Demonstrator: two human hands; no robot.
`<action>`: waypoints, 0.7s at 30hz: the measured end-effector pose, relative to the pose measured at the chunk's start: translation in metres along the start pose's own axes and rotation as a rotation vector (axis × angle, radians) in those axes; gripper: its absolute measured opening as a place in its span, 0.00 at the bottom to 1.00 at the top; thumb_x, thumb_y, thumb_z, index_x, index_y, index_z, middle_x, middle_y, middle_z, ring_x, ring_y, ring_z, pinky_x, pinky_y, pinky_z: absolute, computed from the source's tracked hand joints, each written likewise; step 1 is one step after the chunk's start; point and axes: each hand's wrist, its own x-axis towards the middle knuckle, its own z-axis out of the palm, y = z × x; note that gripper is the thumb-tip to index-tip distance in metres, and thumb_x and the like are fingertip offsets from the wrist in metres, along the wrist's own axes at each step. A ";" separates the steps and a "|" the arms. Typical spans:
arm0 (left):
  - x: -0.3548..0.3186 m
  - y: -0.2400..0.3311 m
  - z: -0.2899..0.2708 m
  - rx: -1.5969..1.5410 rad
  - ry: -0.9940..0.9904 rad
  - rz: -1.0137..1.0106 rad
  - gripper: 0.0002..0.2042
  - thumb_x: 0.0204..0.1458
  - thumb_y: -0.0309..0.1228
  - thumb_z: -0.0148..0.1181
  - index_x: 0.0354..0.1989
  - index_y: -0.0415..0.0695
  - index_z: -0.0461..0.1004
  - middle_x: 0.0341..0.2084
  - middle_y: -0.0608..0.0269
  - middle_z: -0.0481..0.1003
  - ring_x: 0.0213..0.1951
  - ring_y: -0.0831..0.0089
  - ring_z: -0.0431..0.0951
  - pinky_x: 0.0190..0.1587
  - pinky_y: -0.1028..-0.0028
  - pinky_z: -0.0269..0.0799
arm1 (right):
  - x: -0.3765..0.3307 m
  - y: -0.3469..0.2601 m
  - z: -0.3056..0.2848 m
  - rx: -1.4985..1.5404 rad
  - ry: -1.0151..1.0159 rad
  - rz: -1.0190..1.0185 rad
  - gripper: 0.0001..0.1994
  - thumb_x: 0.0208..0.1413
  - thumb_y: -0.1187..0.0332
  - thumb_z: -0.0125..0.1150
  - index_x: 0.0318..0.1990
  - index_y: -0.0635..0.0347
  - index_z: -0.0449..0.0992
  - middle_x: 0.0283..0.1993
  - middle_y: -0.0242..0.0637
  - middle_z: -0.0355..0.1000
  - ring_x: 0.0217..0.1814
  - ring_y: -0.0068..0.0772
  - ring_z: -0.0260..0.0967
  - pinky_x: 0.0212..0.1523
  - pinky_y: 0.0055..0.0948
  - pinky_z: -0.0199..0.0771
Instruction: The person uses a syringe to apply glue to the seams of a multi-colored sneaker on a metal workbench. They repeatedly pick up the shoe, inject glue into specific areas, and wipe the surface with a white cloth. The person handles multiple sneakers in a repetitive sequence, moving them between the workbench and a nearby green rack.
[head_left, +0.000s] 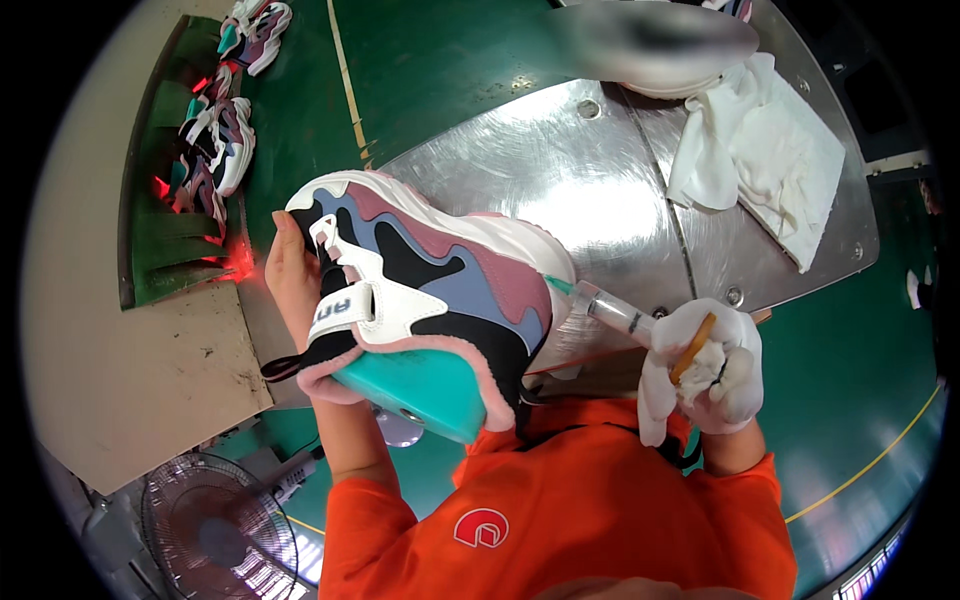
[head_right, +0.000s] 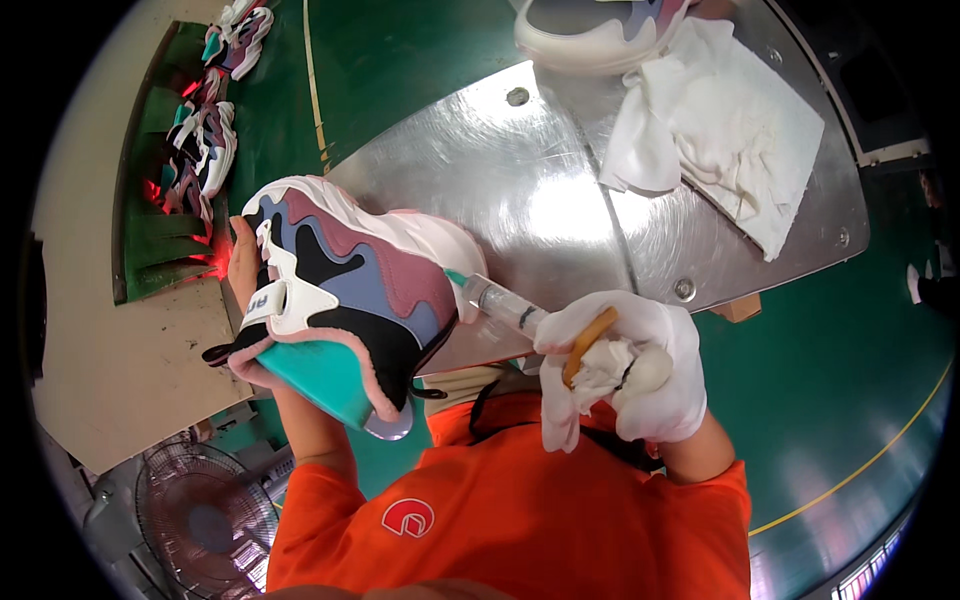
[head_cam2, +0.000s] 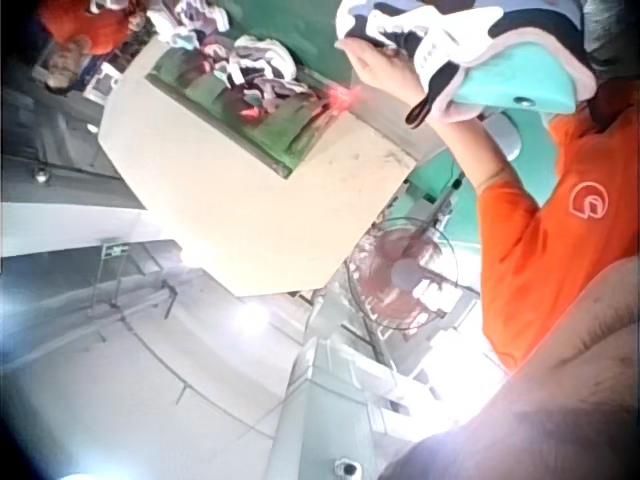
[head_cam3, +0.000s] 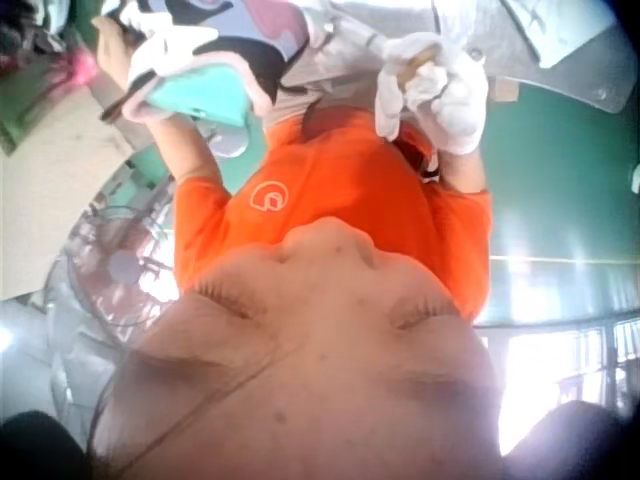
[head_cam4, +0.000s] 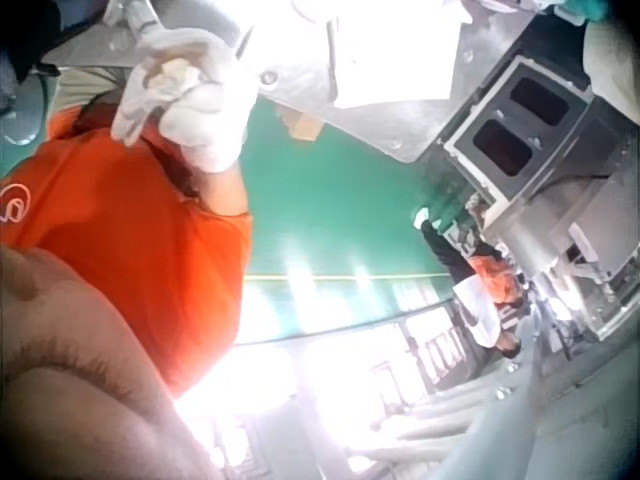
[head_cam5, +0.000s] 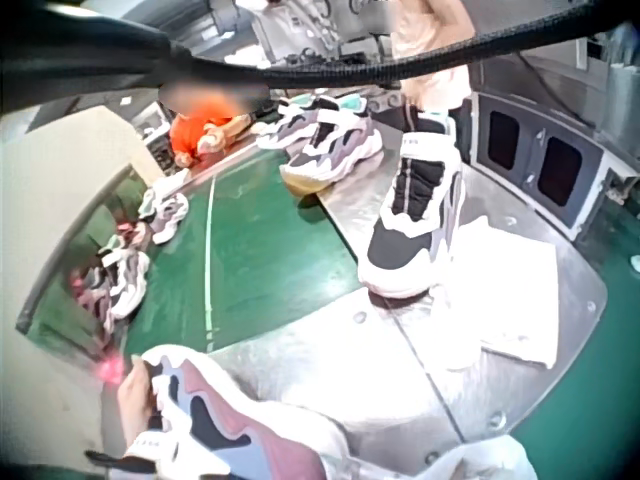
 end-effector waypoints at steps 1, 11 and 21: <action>-0.004 0.000 0.001 -0.017 0.009 -0.024 0.18 0.63 0.43 0.49 0.30 0.41 0.72 0.19 0.69 0.68 0.21 0.84 0.67 0.23 0.81 0.62 | 0.000 0.002 -0.002 -0.002 -0.013 -0.023 0.31 0.29 0.85 0.56 0.50 0.81 0.64 0.28 0.55 0.70 0.30 0.52 0.75 0.26 0.37 0.80; 0.013 -0.021 -0.036 -0.058 -0.041 0.070 0.12 0.62 0.26 0.48 0.44 0.29 0.73 0.32 0.54 0.76 0.33 0.71 0.76 0.38 0.74 0.74 | -0.006 0.020 -0.009 0.070 0.060 -0.114 0.29 0.31 0.87 0.55 0.50 0.82 0.64 0.32 0.51 0.71 0.32 0.43 0.76 0.28 0.31 0.80; 0.042 -0.037 -0.102 0.235 -0.575 0.518 0.14 0.37 0.18 0.68 0.34 0.32 0.75 0.37 0.43 0.78 0.41 0.61 0.79 0.47 0.63 0.77 | 0.005 0.032 -0.015 0.005 -0.037 -0.221 0.30 0.32 0.88 0.53 0.51 0.80 0.64 0.30 0.49 0.69 0.32 0.40 0.75 0.29 0.31 0.80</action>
